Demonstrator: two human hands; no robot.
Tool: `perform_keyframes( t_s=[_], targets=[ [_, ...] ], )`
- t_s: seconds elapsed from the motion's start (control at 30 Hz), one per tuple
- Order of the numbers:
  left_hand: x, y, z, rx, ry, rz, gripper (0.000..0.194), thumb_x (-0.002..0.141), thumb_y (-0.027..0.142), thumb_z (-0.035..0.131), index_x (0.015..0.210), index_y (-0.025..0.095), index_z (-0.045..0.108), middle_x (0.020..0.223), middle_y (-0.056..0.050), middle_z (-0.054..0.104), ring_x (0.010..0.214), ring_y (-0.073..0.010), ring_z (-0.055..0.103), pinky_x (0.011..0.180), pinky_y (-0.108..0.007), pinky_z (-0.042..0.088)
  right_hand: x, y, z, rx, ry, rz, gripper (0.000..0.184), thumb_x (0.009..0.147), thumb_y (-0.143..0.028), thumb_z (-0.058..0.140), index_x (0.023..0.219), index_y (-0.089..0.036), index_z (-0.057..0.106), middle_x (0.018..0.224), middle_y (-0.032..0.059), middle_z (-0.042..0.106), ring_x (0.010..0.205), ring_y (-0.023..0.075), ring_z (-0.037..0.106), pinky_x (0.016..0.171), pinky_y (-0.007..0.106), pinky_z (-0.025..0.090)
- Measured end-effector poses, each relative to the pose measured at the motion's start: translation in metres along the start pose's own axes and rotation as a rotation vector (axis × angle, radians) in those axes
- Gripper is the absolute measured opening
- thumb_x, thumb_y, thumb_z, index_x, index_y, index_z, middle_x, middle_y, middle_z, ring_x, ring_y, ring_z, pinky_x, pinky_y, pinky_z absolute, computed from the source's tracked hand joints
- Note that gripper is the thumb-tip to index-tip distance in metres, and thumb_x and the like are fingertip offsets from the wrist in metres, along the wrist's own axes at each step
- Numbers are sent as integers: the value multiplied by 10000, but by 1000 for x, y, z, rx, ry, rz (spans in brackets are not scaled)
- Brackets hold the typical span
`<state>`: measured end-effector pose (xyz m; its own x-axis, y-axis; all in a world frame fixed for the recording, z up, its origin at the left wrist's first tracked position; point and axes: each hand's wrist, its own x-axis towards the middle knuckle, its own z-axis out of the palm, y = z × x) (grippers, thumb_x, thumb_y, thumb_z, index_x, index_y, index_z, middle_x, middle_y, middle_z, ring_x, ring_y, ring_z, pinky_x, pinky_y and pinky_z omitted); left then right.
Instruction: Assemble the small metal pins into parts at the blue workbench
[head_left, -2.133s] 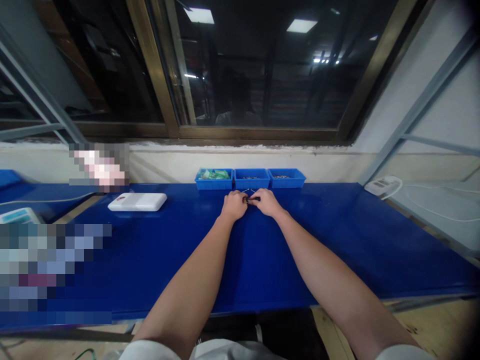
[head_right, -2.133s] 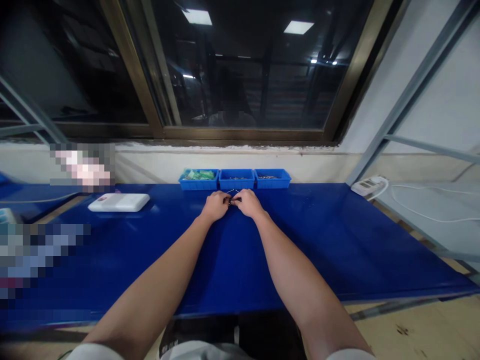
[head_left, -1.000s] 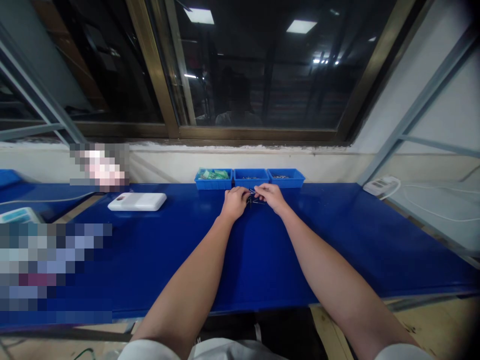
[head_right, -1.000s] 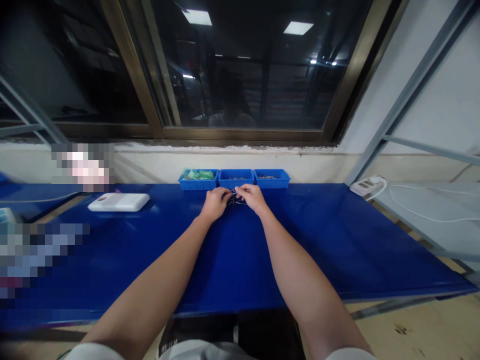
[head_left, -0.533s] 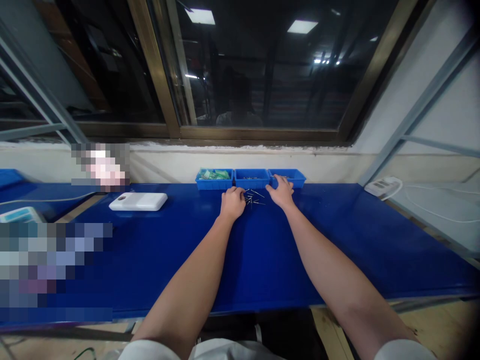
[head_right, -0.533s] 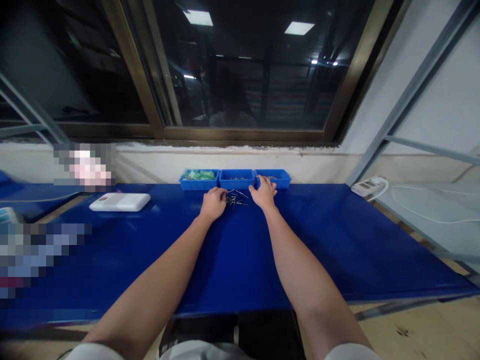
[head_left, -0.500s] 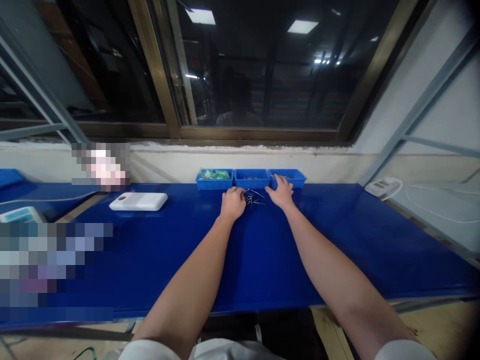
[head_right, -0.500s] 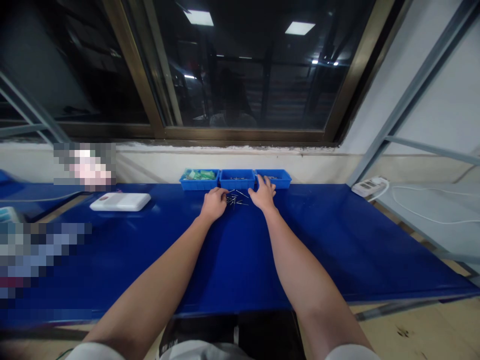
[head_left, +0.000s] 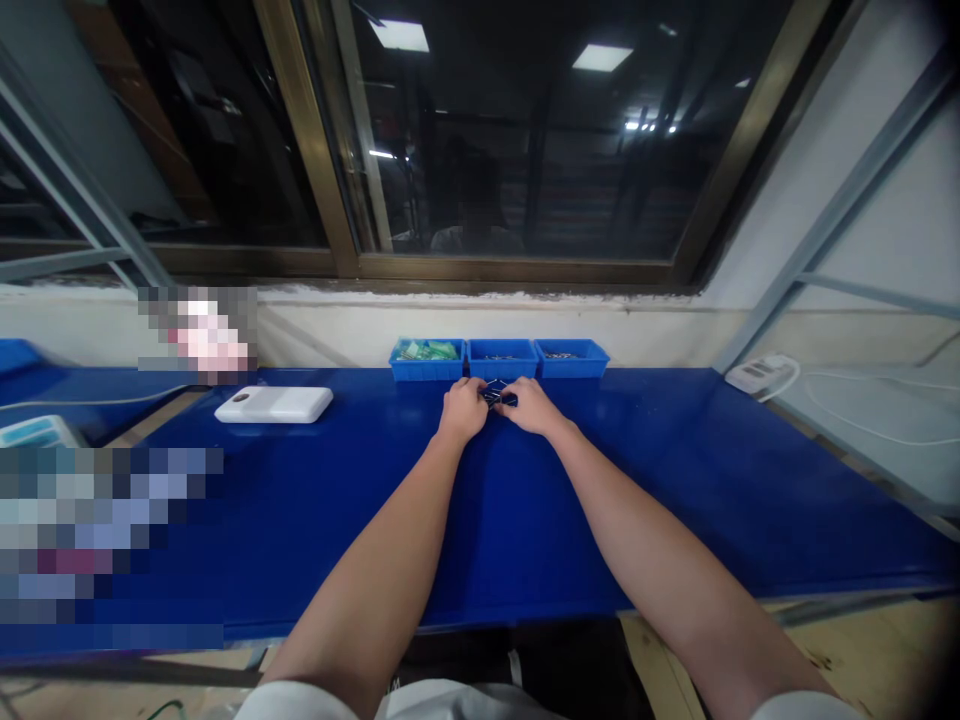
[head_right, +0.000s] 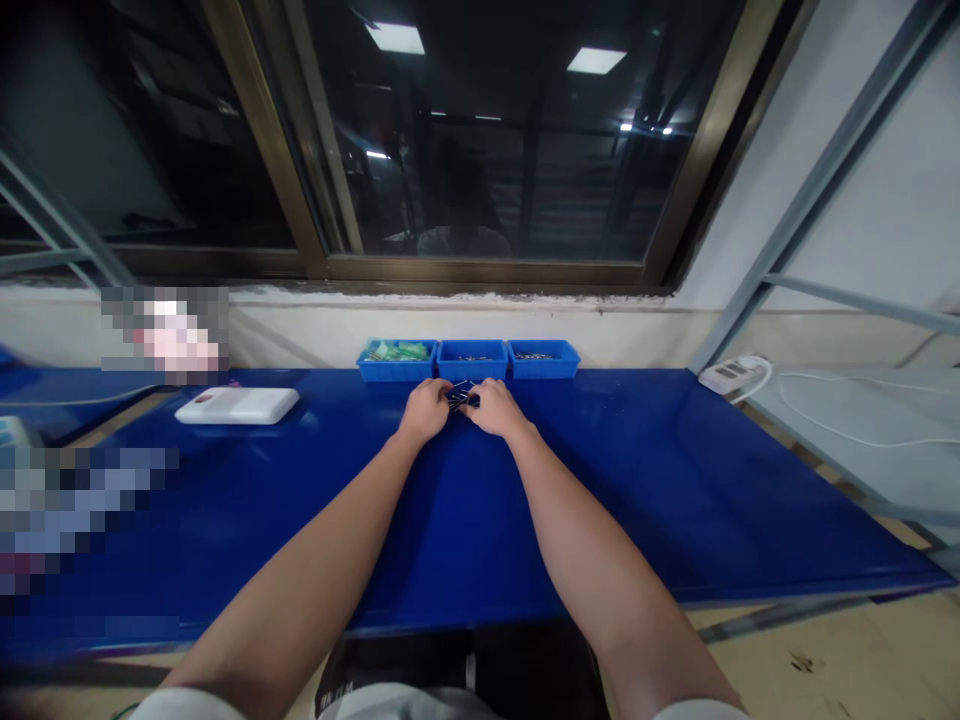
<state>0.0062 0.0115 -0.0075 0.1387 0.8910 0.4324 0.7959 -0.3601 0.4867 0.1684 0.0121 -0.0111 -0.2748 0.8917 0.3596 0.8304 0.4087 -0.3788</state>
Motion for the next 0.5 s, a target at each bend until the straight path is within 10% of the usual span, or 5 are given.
perform_keyframes(
  t_s=[0.5],
  targets=[
    [-2,6,-4,-109,39,93,291,786,93,447,989,157,646,995,-82,660,946,-196,601,881,-301,460,1,-2,4,517,89,89,232,707,-193,608,939,-191,622,640,-33,603,569,110,542,597,239,435]
  ],
)
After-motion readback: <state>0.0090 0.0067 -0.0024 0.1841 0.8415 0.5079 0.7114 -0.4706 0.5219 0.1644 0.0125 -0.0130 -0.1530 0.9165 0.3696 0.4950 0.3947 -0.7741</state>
